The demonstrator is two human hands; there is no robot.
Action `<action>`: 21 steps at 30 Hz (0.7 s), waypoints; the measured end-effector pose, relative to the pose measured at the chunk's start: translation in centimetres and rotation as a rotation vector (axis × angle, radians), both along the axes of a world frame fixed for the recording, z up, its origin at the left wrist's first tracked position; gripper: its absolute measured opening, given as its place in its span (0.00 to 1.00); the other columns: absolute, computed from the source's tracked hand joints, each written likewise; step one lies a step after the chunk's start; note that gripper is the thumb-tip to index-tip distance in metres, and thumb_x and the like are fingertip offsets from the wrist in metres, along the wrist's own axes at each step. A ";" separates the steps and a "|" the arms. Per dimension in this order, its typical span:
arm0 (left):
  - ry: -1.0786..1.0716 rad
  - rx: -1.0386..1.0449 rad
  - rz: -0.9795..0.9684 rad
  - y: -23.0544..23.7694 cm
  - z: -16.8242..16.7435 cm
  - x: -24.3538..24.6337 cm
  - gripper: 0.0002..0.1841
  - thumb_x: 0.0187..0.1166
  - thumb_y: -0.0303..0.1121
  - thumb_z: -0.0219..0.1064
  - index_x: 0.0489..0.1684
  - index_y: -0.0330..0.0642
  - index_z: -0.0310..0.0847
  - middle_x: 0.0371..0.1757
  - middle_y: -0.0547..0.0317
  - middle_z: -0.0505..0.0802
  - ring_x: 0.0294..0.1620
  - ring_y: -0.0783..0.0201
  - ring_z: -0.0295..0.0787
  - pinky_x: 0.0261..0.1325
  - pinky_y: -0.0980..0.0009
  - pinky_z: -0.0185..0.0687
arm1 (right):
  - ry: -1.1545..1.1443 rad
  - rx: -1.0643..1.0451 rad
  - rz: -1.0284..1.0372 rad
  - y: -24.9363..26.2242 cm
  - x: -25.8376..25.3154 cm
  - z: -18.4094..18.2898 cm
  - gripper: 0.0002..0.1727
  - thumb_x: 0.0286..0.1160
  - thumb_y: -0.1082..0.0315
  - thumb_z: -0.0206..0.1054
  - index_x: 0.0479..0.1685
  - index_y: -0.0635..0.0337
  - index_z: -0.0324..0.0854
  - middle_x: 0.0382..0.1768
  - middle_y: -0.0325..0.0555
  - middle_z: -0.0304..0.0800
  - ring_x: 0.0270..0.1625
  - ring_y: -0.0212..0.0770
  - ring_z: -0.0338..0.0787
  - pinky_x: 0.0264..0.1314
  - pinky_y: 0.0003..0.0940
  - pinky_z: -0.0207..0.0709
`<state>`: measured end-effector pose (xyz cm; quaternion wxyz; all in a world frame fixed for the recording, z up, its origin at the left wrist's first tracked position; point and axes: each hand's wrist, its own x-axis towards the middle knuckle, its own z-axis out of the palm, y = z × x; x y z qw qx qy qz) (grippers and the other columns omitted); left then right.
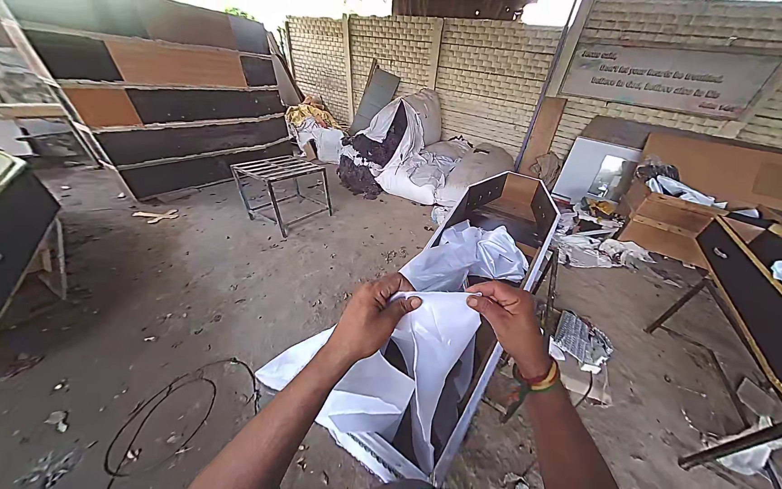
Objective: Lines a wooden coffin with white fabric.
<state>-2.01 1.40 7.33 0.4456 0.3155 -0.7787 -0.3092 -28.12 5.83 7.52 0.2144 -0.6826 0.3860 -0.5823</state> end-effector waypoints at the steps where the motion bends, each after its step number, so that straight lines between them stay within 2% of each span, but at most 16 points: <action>1: -0.027 -0.013 0.008 0.1 0.0 -0.1 0.10 0.82 0.41 0.69 0.37 0.45 0.86 0.31 0.67 0.88 0.32 0.76 0.82 0.39 0.74 0.79 | -0.015 0.007 0.005 0.1 0.0 0.0 0.05 0.71 0.75 0.73 0.41 0.65 0.92 0.32 0.38 0.95 0.31 0.24 0.89 0.35 0.21 0.85; 4: -0.098 -0.047 -0.001 0.4 0.1 -0.2 0.12 0.85 0.42 0.66 0.39 0.43 0.83 0.32 0.65 0.86 0.32 0.75 0.82 0.39 0.73 0.79 | -0.072 0.020 0.055 0.2 -0.3 -0.2 0.05 0.70 0.75 0.74 0.41 0.66 0.92 0.30 0.38 0.95 0.27 0.24 0.88 0.32 0.21 0.84; 9: -0.050 -0.022 -0.029 0.1 -0.3 0.0 0.11 0.84 0.41 0.67 0.38 0.43 0.83 0.30 0.67 0.87 0.31 0.76 0.81 0.38 0.76 0.78 | -0.085 0.101 0.243 0.7 -1.1 0.2 0.11 0.69 0.78 0.75 0.50 0.70 0.89 0.36 0.43 0.97 0.34 0.30 0.93 0.41 0.27 0.90; 12: -0.023 0.003 -0.066 -0.2 -0.6 0.1 0.10 0.84 0.40 0.68 0.39 0.44 0.84 0.32 0.67 0.88 0.32 0.76 0.82 0.39 0.76 0.79 | -0.050 0.137 0.257 0.9 -1.4 0.4 0.12 0.71 0.79 0.71 0.53 0.71 0.88 0.38 0.44 0.97 0.35 0.31 0.94 0.41 0.28 0.91; 15: 0.022 0.001 -0.147 -0.3 -0.9 0.3 0.08 0.83 0.38 0.68 0.43 0.43 0.87 0.36 0.66 0.90 0.36 0.76 0.85 0.43 0.76 0.82 | -0.048 0.126 0.238 0.8 -1.6 0.2 0.10 0.71 0.81 0.69 0.48 0.70 0.89 0.35 0.43 0.96 0.32 0.29 0.92 0.37 0.26 0.89; 21: 0.167 0.052 -0.311 0.0 -1.5 0.4 0.05 0.81 0.31 0.70 0.46 0.40 0.85 0.31 0.69 0.89 0.29 0.79 0.82 0.36 0.81 0.79 | -0.195 0.123 0.209 0.4 -0.9 -1.7 0.08 0.68 0.81 0.66 0.38 0.67 0.91 0.27 0.40 0.92 0.25 0.27 0.86 0.28 0.24 0.83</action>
